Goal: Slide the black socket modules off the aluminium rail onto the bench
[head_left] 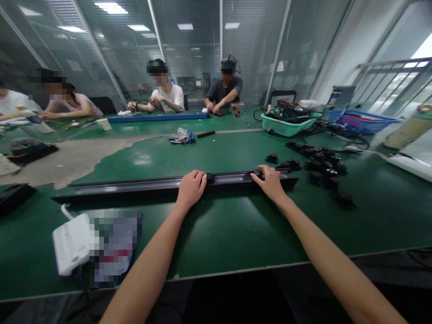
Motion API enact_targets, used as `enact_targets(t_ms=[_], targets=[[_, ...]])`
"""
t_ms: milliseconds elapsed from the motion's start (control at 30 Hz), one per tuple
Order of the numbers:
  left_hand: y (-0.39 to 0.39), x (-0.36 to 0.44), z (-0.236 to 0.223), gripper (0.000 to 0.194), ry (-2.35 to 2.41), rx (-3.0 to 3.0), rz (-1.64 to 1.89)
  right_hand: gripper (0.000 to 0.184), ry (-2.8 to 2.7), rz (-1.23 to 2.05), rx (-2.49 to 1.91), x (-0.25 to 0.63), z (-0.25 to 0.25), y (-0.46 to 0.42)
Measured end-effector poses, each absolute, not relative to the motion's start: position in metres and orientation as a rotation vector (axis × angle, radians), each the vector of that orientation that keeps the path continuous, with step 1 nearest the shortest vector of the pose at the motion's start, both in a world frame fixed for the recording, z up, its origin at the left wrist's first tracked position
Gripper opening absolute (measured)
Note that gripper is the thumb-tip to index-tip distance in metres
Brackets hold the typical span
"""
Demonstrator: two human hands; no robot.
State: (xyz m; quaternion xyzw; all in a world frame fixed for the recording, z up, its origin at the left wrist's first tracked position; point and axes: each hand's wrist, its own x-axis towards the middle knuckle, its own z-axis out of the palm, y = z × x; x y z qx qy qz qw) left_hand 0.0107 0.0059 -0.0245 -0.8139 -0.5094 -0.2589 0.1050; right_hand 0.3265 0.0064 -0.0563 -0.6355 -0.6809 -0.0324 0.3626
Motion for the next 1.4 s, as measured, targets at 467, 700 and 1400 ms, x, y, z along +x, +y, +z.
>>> enact_targets(t_ms=[467, 700, 1400], targets=[[0.005, 0.012, -0.021, 0.039, -1.508, -2.415, -0.763, 0.042, -1.740, -0.163, -1.645, 0.328, -0.051, 0.003], [0.006, 0.011, -0.022, 0.038, -1.500, -2.413, -0.773, 0.043, -1.763, -0.084, -1.614, 0.332, -0.049, 0.004], [0.007, 0.011, -0.024, 0.038, -1.491, -2.414, -0.767, 0.034, -1.691, -0.187, -1.692, 0.340, -0.050, 0.005]])
